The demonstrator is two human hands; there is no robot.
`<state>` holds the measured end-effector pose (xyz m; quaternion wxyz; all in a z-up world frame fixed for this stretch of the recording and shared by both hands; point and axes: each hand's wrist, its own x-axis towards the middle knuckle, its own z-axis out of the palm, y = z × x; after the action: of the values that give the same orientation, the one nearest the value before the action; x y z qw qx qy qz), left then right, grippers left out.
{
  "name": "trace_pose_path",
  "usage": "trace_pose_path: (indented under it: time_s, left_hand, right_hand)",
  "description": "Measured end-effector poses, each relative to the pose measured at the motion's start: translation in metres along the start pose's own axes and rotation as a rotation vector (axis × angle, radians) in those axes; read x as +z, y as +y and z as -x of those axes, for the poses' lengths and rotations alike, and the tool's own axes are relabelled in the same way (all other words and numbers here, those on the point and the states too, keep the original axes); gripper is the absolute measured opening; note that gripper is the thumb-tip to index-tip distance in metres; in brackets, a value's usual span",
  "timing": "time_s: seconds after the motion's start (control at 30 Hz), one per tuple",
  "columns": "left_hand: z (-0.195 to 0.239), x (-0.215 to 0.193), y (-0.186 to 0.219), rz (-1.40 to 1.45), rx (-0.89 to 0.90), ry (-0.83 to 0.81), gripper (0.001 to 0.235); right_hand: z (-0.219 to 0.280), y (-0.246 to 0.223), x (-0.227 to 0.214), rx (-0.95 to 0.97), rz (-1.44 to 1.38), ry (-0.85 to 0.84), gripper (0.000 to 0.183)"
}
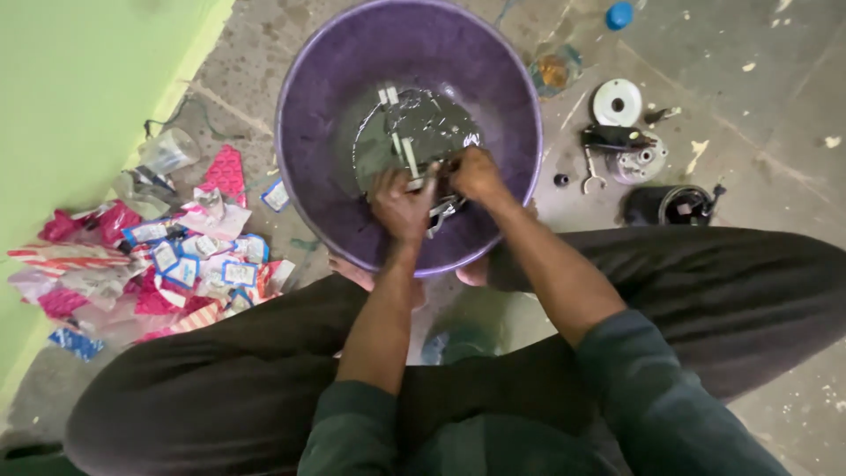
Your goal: Scrubbing and cleaning motorcycle engine components inside a purple basin.
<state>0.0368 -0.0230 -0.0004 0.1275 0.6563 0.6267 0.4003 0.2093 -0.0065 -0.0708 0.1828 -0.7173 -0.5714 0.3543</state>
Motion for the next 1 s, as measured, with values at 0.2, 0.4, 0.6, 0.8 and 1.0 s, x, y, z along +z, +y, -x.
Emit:
trace_pose_path:
  time_s: [0.2,0.4,0.6,0.8,1.0]
  left_hand:
    - [0.002,0.007,0.007,-0.052,0.059,-0.076,0.045]
    - [0.007,0.012,0.003,-0.119,0.163,0.077,0.047]
    - [-0.002,0.004,0.006,0.025,0.101,-0.034,0.041]
    - [-0.004,0.003,0.010,0.020,0.148,-0.061,0.041]
    - [0.001,0.004,-0.002,-0.030,0.183,0.022,0.040]
  right_hand:
    - [0.013,0.017,0.021,0.172,0.018,0.191,0.024]
    - [0.010,0.028,-0.003,-0.015,-0.208,-0.072,0.028]
    - [-0.015,0.058,0.029,-0.197,-0.045,0.082,0.036]
    - [0.022,0.015,0.035,0.052,-0.010,0.355,0.011]
    - [0.036,0.009,-0.024,0.007,-0.207,0.310,0.015]
